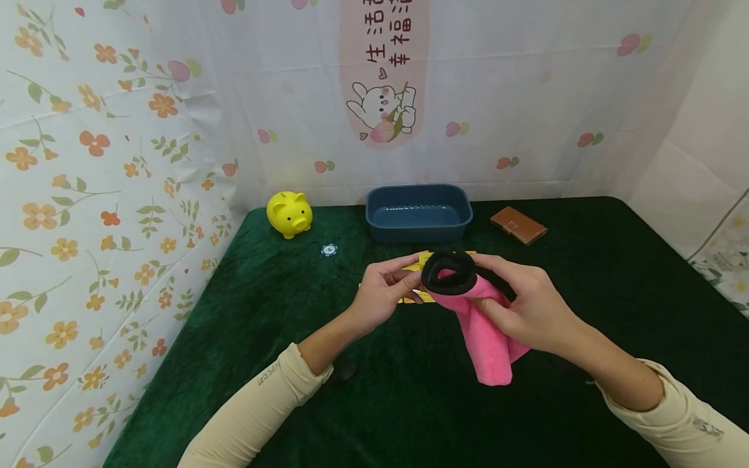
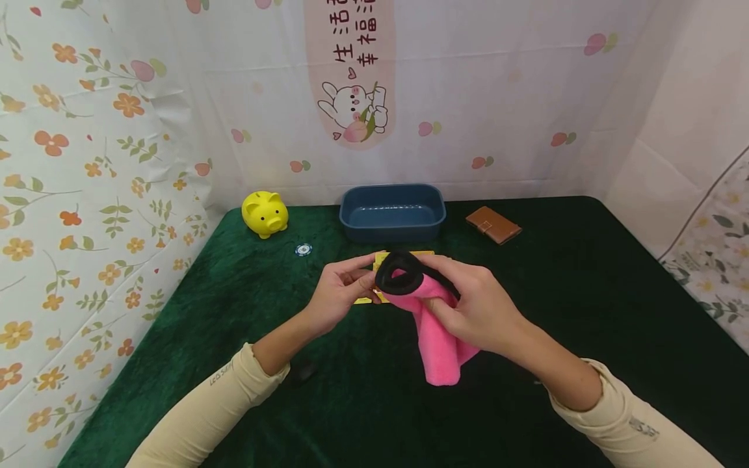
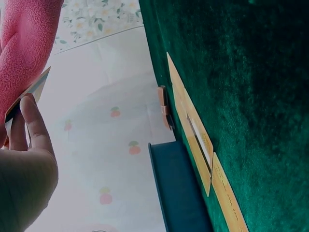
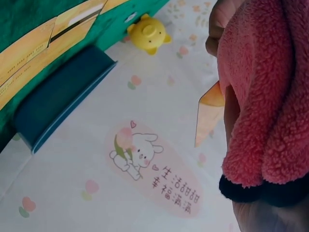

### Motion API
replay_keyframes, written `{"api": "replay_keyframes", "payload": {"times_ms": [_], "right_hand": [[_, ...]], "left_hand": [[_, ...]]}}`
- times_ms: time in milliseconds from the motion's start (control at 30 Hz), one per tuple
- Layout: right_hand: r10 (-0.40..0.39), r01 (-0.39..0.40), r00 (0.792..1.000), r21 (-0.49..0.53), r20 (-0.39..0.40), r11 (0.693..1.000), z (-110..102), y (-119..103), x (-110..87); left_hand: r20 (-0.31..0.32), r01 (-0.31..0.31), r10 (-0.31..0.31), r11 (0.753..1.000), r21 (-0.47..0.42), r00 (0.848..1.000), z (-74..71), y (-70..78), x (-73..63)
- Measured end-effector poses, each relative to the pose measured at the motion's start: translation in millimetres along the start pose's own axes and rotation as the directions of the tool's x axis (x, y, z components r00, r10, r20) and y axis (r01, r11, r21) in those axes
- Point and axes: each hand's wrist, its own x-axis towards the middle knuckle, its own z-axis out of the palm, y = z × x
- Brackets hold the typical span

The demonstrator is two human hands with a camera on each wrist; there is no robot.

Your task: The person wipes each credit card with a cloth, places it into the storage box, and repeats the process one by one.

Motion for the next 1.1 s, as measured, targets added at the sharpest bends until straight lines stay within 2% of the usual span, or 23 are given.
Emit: {"api": "replay_keyframes", "payload": {"times_ms": [333,567,733,967,1100], "right_hand": [[0.01,-0.013,0.998,-0.037,-0.058,0.999,0.4,1.6,5.4],[0.056,-0.064,0.992,-0.065,-0.109,0.996,1.4,-2.1,8.8],[0.073,-0.083,0.993,-0.108,-0.094,0.991,1.1,-5.4,8.6],[0.026,-0.033,0.999,-0.21,-0.034,0.977,2.1,-7.3,5.1],[0.01,-0.01,1.0,-0.235,-0.002,0.972,3.6,-7.0,2.4]], "left_hand": [[0.024,-0.036,0.036,0.999,-0.015,0.999,-0.5,0.4,0.3],[0.031,-0.046,0.047,0.998,-0.038,0.998,-1.1,-0.9,0.8],[0.021,-0.049,0.051,0.996,-0.073,0.998,-1.3,-1.7,1.2],[-0.032,0.002,-0.01,0.977,-0.214,0.999,-0.6,-0.3,1.5],[-0.072,0.039,-0.059,0.966,-0.257,0.996,0.0,0.5,1.1]]}}
